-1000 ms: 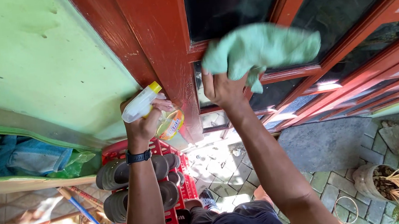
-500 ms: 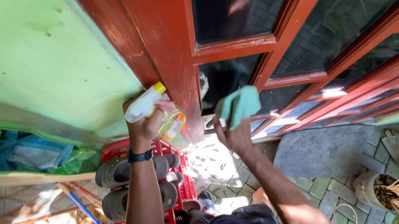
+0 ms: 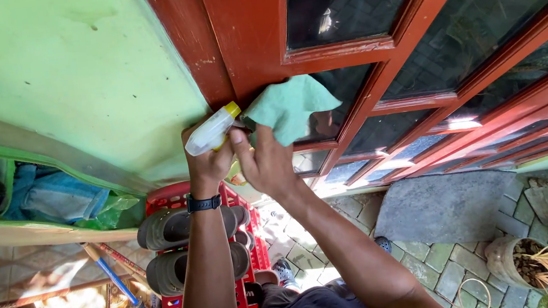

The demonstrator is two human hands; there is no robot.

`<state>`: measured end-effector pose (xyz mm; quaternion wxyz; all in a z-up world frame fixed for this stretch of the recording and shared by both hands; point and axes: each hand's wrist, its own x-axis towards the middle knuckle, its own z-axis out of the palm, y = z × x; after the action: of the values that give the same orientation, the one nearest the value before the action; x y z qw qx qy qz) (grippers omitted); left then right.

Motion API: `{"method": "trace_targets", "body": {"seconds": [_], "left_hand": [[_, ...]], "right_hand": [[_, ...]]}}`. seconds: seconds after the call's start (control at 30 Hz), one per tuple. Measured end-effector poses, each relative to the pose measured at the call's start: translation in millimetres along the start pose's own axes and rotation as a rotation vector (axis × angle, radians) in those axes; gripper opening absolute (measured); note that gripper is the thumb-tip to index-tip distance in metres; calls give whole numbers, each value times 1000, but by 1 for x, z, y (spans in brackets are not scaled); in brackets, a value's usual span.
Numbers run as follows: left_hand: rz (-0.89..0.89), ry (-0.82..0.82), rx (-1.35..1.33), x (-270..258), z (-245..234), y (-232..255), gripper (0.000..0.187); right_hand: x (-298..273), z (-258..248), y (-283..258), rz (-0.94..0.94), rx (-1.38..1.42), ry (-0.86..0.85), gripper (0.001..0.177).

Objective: Cleaning the glass panels of a wooden door using a spray cleaner and a cloth.

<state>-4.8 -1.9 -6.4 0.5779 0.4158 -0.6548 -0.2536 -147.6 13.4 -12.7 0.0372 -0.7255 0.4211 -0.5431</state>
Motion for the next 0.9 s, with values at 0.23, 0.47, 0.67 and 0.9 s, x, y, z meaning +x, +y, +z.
{"method": "trace_targets", "body": {"seconds": [0.23, 0.47, 0.67, 0.9], "left_hand": [[60, -30, -102, -2, 2, -8, 15], [47, -31, -63, -2, 0, -1, 14], [53, -27, -59, 1, -1, 9, 11], [20, -28, -63, 1, -1, 3, 11]], "right_hand": [[-47, -15, 63, -118, -182, -75, 37], [-93, -17, 84, -133, -421, -107, 46], [22, -37, 60, -264, -288, 127, 29], [0, 2, 98, -353, -402, 90, 44]]}}
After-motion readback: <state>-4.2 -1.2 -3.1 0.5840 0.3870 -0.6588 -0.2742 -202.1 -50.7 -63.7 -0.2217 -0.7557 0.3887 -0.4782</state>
